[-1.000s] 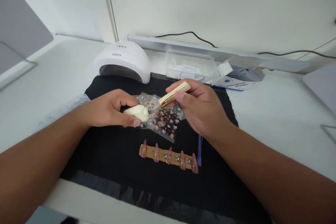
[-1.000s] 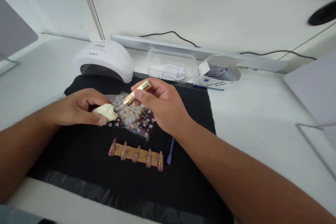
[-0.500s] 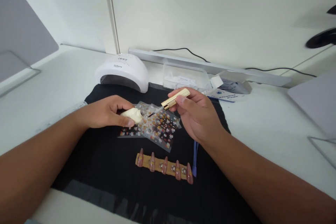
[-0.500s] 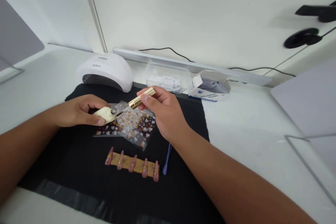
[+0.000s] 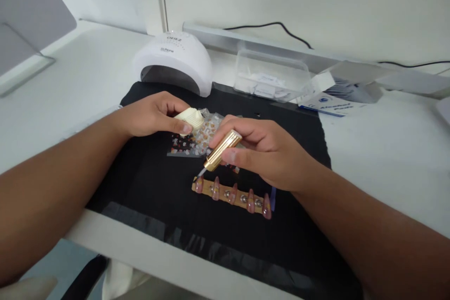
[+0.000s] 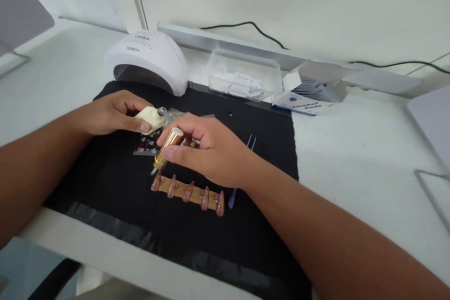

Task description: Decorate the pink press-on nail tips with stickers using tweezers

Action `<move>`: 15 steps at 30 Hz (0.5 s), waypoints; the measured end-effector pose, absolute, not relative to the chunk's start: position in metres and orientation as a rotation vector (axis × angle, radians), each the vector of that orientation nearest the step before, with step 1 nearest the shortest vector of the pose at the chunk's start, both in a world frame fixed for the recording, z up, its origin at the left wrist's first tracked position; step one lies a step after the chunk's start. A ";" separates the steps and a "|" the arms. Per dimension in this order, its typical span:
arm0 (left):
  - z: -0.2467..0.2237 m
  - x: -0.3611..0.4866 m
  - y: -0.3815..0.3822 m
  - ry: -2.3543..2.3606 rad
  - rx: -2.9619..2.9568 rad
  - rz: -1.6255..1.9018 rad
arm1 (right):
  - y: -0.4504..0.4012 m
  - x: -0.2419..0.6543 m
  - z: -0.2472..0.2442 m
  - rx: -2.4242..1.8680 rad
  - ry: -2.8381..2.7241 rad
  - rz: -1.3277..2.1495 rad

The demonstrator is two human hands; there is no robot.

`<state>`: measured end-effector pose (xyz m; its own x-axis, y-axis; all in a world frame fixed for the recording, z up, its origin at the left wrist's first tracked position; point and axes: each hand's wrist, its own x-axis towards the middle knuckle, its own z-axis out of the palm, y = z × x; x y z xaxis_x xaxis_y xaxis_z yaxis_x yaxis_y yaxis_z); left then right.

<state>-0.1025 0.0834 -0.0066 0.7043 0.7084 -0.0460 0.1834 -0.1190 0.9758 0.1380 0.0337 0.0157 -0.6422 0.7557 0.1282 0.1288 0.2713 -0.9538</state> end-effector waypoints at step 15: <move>-0.007 -0.103 0.083 0.733 1.643 0.504 | 0.033 0.137 0.019 -0.765 -2.172 1.149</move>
<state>-0.1030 0.0830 -0.0071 0.7066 0.7043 -0.0684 0.1884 -0.0941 0.9776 0.1371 0.0329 0.0185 -0.6799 0.7025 0.2101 0.2218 0.4701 -0.8543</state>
